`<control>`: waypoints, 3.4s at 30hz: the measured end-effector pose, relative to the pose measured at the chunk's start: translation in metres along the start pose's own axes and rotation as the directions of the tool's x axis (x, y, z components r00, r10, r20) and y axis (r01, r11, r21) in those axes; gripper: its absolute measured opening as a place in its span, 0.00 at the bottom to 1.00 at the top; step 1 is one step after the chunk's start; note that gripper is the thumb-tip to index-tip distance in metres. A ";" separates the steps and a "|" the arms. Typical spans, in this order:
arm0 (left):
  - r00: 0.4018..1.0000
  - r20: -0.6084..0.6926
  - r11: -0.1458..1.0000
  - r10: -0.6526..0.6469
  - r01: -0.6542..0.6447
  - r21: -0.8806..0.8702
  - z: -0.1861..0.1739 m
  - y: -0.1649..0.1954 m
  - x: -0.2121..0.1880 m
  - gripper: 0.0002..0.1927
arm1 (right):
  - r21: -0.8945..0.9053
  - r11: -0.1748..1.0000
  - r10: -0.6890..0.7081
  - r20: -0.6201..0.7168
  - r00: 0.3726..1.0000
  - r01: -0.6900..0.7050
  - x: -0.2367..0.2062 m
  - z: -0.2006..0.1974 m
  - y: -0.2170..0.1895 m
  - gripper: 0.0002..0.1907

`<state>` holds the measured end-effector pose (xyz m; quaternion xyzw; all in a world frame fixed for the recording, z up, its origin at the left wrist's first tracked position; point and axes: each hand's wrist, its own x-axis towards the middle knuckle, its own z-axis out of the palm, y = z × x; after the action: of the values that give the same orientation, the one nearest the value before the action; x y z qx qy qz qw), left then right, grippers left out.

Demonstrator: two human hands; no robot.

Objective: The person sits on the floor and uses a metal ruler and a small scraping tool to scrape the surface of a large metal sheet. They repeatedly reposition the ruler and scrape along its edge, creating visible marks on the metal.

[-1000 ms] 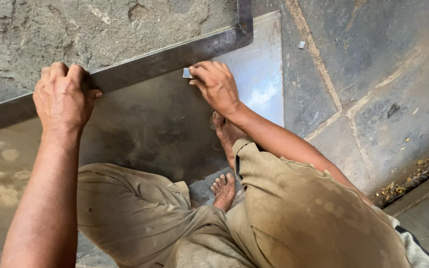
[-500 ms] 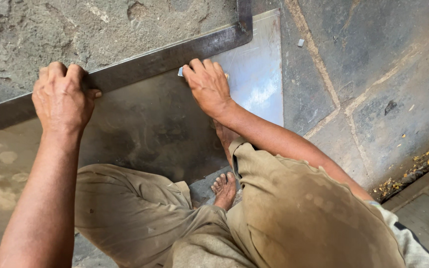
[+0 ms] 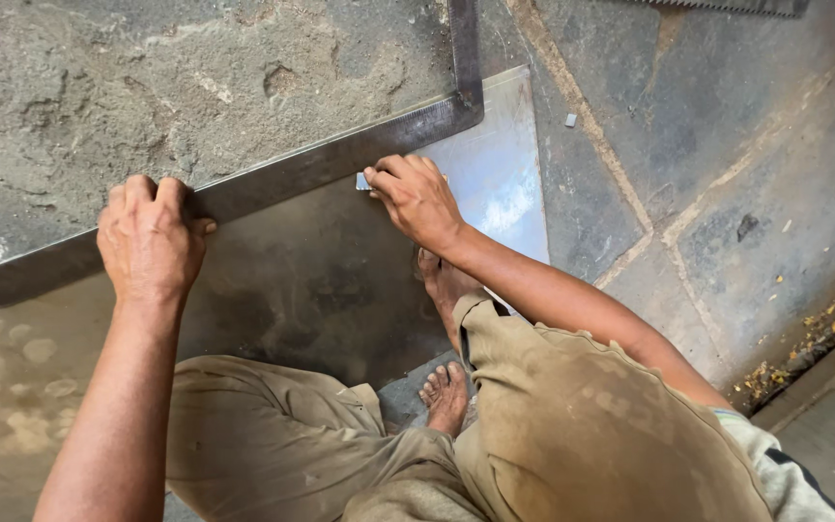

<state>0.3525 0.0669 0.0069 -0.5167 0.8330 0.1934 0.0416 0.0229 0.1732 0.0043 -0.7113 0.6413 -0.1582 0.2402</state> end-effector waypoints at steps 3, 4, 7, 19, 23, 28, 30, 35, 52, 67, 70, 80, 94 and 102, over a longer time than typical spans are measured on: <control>1.000 -0.004 1.000 -0.007 0.007 -0.012 0.001 -0.001 -0.002 0.20 | -0.099 0.994 0.042 0.059 0.997 -0.036 0.000 0.004 -0.004 0.14; 1.000 -0.001 1.000 -0.013 0.013 -0.011 0.001 -0.001 -0.003 0.19 | -0.145 0.988 0.063 0.090 0.994 -0.049 -0.002 0.006 -0.006 0.15; 0.999 0.029 1.000 -0.028 0.028 0.004 0.002 -0.002 -0.004 0.19 | -0.303 0.950 0.179 0.321 0.930 -0.079 -0.017 0.010 -0.009 0.13; 0.999 -0.033 0.999 -0.032 0.031 -0.025 0.013 -0.010 0.000 0.24 | -0.119 0.993 0.000 0.182 0.983 0.022 -0.031 -0.072 0.043 0.24; 0.999 -0.016 0.998 -0.044 0.044 -0.041 0.009 -0.008 -0.001 0.23 | -0.271 0.957 -0.045 0.211 0.976 0.103 0.002 -0.092 0.042 0.25; 0.998 0.019 0.998 -0.059 0.059 -0.003 0.005 -0.003 0.002 0.22 | -0.360 0.910 -0.144 0.184 0.972 0.203 0.043 -0.066 0.047 0.18; 0.998 0.038 0.998 -0.059 0.059 0.010 0.004 -0.002 0.002 0.22 | -0.433 0.871 -0.202 0.118 0.972 0.234 0.049 -0.056 0.054 0.12; 0.995 0.092 0.998 -0.049 0.046 0.036 -0.001 0.000 0.001 0.21 | -0.427 0.892 -0.119 0.096 0.988 0.149 0.046 -0.043 0.057 0.06; 0.986 0.160 0.998 0.039 -0.048 0.049 0.002 -0.013 -0.007 0.24 | -0.437 0.894 -0.060 0.111 0.992 0.102 0.046 -0.038 0.049 0.09; 0.994 0.042 0.992 0.104 -0.107 0.064 0.015 -0.021 -0.008 0.25 | 0.007 0.994 0.112 -0.222 0.969 -0.113 -0.078 0.002 0.015 0.19; 0.995 0.042 0.994 0.090 -0.093 0.056 0.019 -0.024 -0.010 0.25 | 0.000 0.993 0.113 -0.269 0.956 -0.118 -0.067 0.020 0.006 0.18; 0.994 0.039 0.993 0.100 -0.102 0.059 0.018 -0.023 -0.012 0.24 | -0.024 0.996 0.081 -0.242 0.967 -0.089 -0.034 0.020 0.006 0.14; 0.994 0.059 0.994 0.092 -0.095 0.060 0.020 -0.026 -0.015 0.25 | -0.023 0.993 0.109 -0.184 0.977 -0.115 -0.031 0.011 0.008 0.11; 0.994 0.039 0.992 0.102 -0.105 0.069 0.020 -0.026 -0.017 0.24 | -0.038 0.992 0.113 -0.179 0.977 -0.121 -0.027 0.011 0.004 0.10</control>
<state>0.3799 0.0782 -0.0144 -0.4676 0.8641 0.1747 0.0644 0.0215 0.2010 -0.0047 -0.6612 0.7045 -0.1905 0.1737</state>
